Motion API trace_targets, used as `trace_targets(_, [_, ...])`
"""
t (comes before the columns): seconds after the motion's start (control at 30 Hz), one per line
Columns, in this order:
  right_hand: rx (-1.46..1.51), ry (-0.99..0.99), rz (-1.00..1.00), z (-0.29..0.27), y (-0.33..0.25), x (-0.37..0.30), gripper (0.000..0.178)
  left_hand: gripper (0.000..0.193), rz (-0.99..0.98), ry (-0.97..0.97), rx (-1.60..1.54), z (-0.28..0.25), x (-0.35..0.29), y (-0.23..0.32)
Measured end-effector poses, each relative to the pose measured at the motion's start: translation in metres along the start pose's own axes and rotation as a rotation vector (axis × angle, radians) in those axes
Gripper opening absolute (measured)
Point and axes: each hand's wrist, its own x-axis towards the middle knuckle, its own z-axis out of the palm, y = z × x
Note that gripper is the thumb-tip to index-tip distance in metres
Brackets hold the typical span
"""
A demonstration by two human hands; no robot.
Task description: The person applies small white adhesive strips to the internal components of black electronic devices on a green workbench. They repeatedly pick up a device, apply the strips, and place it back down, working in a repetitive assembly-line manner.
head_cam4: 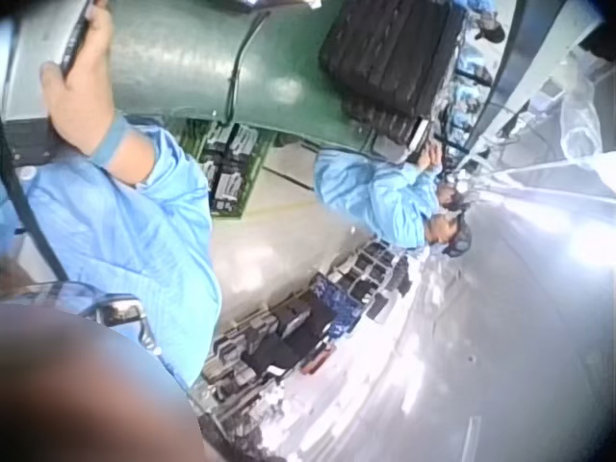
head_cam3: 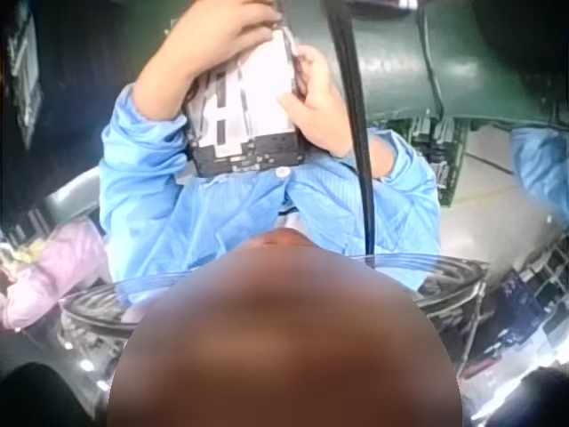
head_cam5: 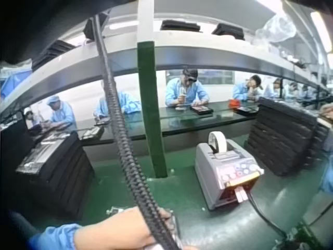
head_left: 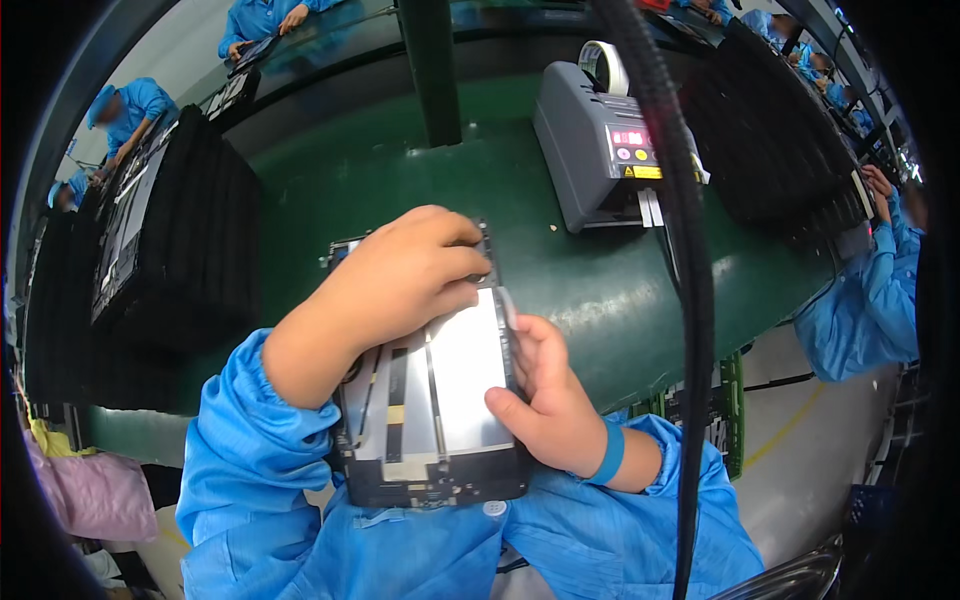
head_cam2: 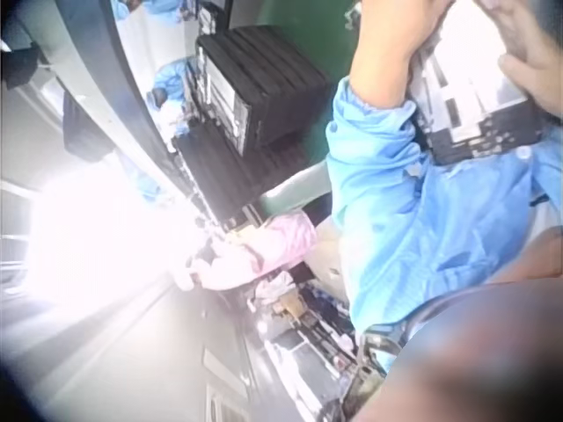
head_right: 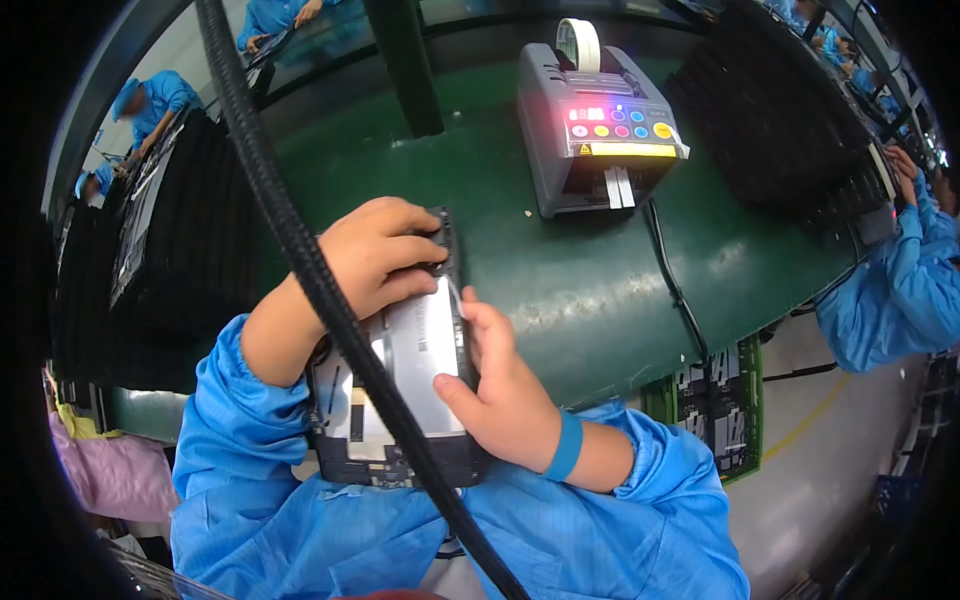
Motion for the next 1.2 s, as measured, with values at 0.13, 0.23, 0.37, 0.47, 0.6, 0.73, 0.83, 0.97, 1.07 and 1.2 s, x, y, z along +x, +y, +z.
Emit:
trace_targets(0.13, [-0.122,-0.07,0.149,-0.011,-0.021,0.014,0.063,0.026,-0.033,0.082,-0.012,-0.001,-0.025,-0.001])
trace_targets(0.23, [-0.216,-0.004,0.151,-0.026,-0.023,0.055,0.058,0.026,-0.064,0.118,-0.03,-0.004,-0.037,-0.004])
trace_targets(0.37, [-0.559,0.041,0.055,-0.033,-0.028,0.113,0.06,0.027,-0.104,0.139,-0.077,0.001,-0.04,-0.006])
trace_targets(0.47, [-0.52,-0.13,0.172,-0.029,-0.02,0.137,0.06,0.026,-0.097,0.173,-0.066,0.002,-0.042,-0.009])
trace_targets(0.6, [-0.334,-0.215,0.243,-0.027,-0.026,0.135,0.064,0.023,-0.103,0.216,-0.009,0.005,-0.045,-0.01])
trace_targets(0.73, [-0.341,-0.168,0.26,-0.027,-0.025,0.135,0.061,0.022,-0.147,0.218,0.003,0.006,-0.045,-0.01])
trace_targets(0.83, [-0.443,-0.144,0.133,-0.028,-0.041,0.134,0.047,0.021,-0.143,0.259,0.007,0.004,-0.044,-0.01])
trace_targets(0.97, [-0.38,-0.467,0.068,-0.035,-0.058,0.144,0.011,0.019,-0.182,0.261,-0.038,0.005,-0.046,-0.012])
trace_targets(1.07, [-0.753,-0.638,-0.03,-0.03,-0.063,0.154,0.012,0.019,-0.225,0.222,-0.084,0.003,-0.046,-0.014])
trace_targets(1.2, [-0.938,-0.713,-0.099,-0.027,-0.057,0.165,0.015,0.01,-0.225,0.282,-0.059,0.007,-0.042,-0.018])
